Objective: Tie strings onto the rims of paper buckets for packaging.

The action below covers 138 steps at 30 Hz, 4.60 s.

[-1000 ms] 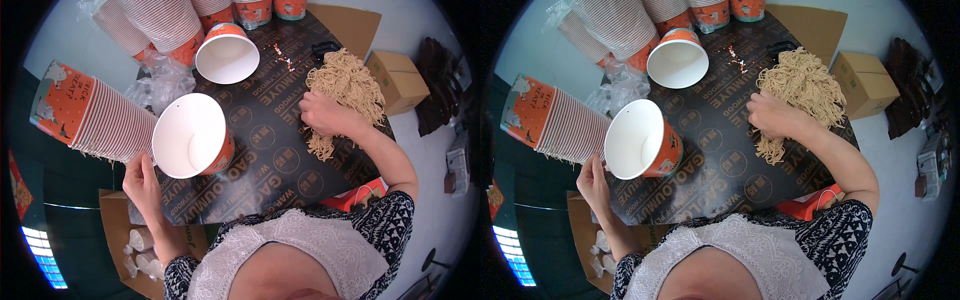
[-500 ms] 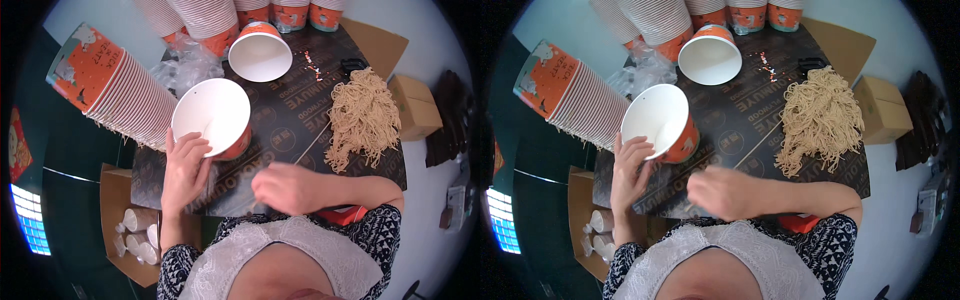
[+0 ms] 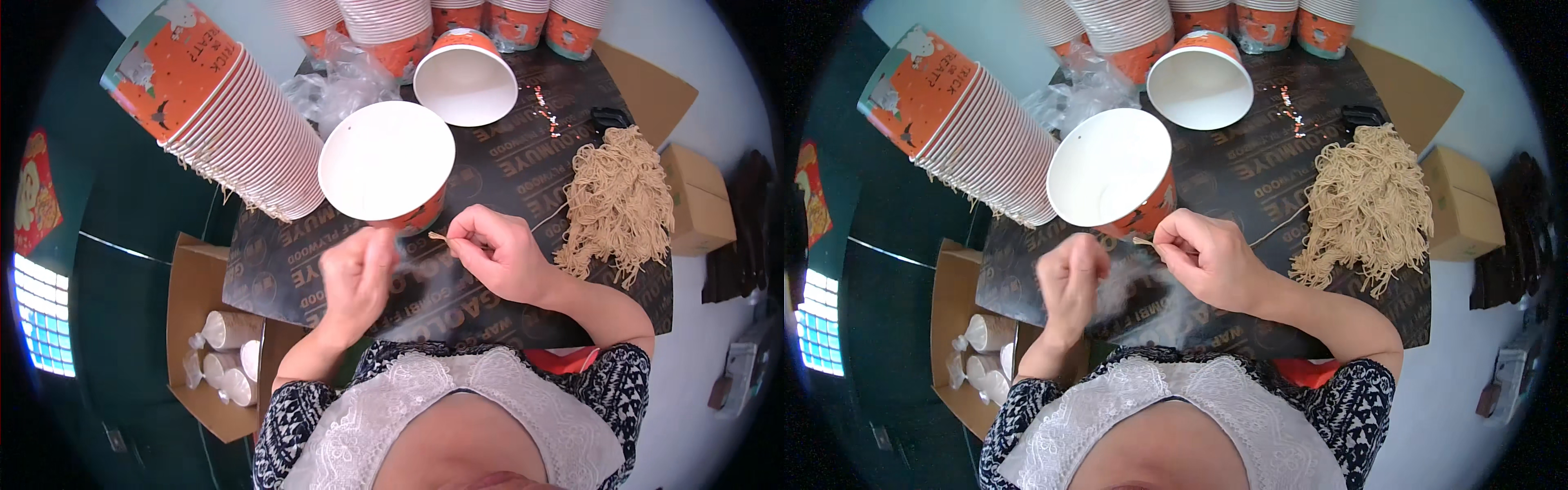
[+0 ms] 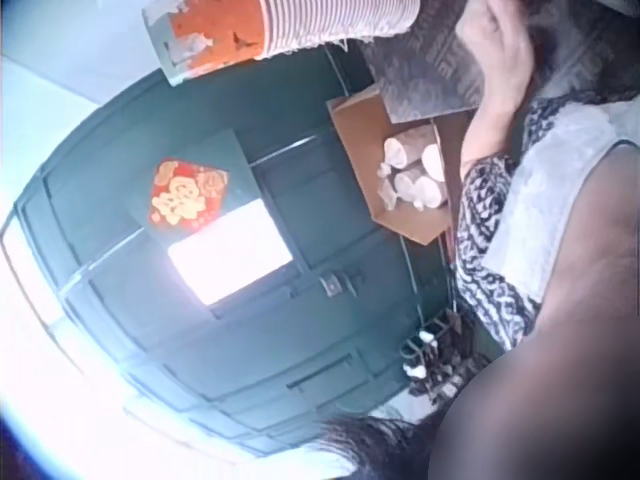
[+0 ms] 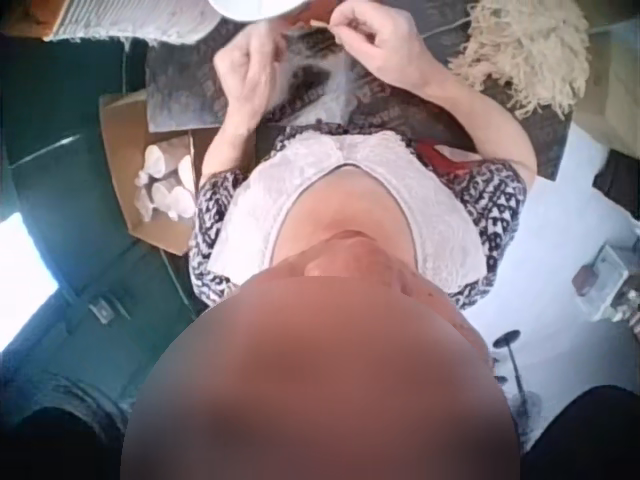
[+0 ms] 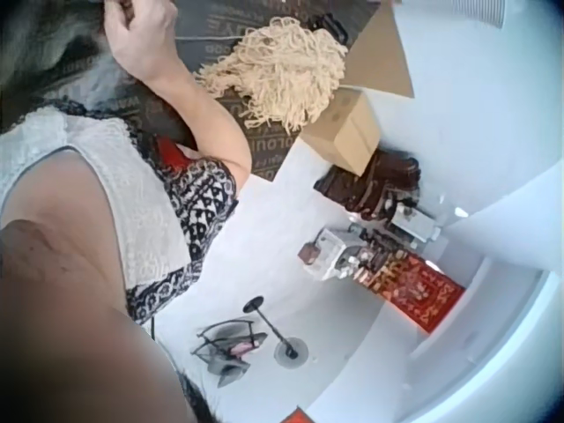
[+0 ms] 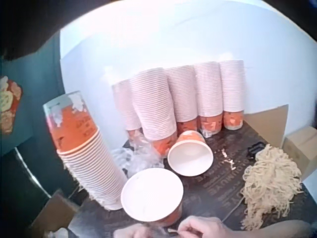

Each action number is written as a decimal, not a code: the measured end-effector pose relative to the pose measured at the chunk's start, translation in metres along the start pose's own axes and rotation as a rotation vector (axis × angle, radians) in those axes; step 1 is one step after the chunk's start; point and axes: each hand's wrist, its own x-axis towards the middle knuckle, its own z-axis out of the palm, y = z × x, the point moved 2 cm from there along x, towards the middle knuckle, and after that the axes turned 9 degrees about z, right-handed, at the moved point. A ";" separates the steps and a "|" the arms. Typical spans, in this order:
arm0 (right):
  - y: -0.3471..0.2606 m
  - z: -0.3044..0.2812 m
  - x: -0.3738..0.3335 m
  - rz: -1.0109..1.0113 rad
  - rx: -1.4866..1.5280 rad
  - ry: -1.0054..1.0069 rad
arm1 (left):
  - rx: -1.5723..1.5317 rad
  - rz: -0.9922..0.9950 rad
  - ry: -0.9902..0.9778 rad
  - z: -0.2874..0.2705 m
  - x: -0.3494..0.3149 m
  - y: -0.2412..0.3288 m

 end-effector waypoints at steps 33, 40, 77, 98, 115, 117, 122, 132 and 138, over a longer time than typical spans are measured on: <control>0.002 0.012 -0.005 0.065 0.057 0.079 | -0.151 0.152 0.032 0.018 -0.001 -0.005; 0.007 0.013 0.008 0.021 0.041 0.192 | -0.200 0.246 0.133 -0.009 0.011 0.005; 0.024 0.018 0.031 -0.062 -0.071 0.277 | 0.042 0.312 0.053 -0.025 0.042 0.004; 0.022 0.010 0.034 -0.062 -0.082 0.299 | 0.077 0.072 -0.789 0.003 0.110 -0.018; 0.014 -0.005 0.035 -0.162 -0.230 0.288 | -0.384 -0.179 -0.439 0.010 0.097 -0.009; 0.017 -0.004 0.035 -0.150 -0.207 0.283 | -0.580 -0.316 -0.464 0.012 0.098 -0.013; 0.016 -0.007 0.034 -0.122 -0.123 0.271 | -0.573 -0.375 -0.490 0.016 0.105 -0.006; -0.027 -0.031 0.039 -0.140 -0.087 0.256 | -0.582 -0.370 -0.541 0.018 0.105 -0.011; -0.029 -0.027 0.050 -0.199 -0.098 0.240 | -0.554 -0.366 -0.576 0.024 0.104 -0.007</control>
